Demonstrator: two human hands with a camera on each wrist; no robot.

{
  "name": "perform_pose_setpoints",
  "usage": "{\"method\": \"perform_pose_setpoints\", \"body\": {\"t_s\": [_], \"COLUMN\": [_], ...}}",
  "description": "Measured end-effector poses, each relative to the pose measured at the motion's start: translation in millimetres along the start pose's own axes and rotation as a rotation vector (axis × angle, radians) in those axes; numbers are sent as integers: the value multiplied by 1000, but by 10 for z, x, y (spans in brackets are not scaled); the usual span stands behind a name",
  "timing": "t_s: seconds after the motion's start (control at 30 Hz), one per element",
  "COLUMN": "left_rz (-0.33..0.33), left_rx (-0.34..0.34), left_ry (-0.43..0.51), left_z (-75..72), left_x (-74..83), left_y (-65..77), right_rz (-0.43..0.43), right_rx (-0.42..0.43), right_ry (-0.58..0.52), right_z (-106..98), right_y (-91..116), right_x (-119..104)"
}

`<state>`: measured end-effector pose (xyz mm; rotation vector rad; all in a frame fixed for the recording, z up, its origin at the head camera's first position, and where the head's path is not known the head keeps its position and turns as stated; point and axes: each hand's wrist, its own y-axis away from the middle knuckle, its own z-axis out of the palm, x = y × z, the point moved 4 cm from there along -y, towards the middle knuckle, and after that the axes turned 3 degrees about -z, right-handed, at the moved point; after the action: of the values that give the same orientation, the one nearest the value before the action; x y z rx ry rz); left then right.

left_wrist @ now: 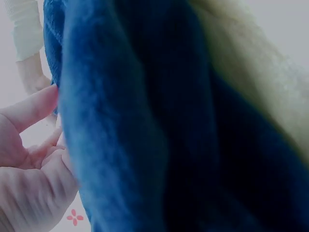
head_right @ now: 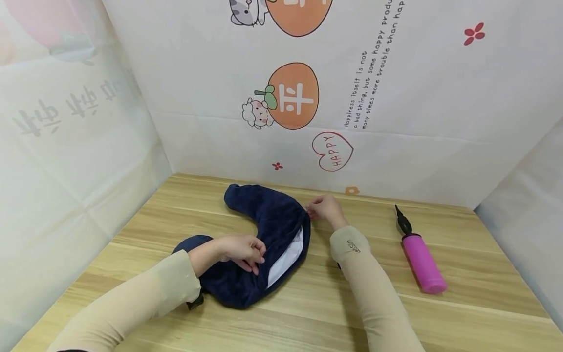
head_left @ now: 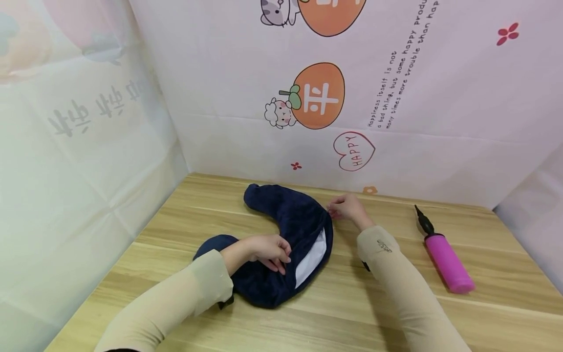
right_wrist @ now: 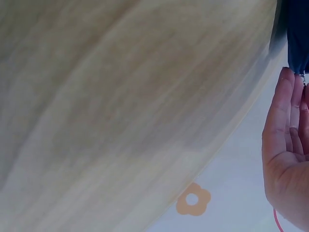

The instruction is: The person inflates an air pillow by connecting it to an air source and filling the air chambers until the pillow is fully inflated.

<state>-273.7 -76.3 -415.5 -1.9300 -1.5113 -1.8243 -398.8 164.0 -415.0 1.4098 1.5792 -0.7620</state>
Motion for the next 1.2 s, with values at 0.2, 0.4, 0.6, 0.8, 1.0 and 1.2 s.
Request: {"method": "perform_pose_setpoints", "body": {"t_s": [0.2, 0.4, 0.6, 0.8, 1.0, 1.2], "left_rz": [18, 65, 71, 71, 76, 63], "left_rx": [41, 69, 132, 164, 192, 206], "left_ry": [79, 173, 277, 331, 377, 385], "left_z": [0, 0, -6, 2, -22, -62], "left_x": [-56, -37, -29, -28, -20, -16], "left_y": [-54, -77, -90, -112, -109, -93], "right_rz": [-44, -79, -75, -86, -115, -138], "right_rx": [-5, -49, -115, -171, -207, -260], "right_ry": [38, 89, 73, 50, 60, 24], "right_z": [-10, -47, -36, 16, 59, 105], "right_y": [39, 108, 202, 321, 437, 521], "right_x": [37, 67, 31, -20, -89, -119]}}
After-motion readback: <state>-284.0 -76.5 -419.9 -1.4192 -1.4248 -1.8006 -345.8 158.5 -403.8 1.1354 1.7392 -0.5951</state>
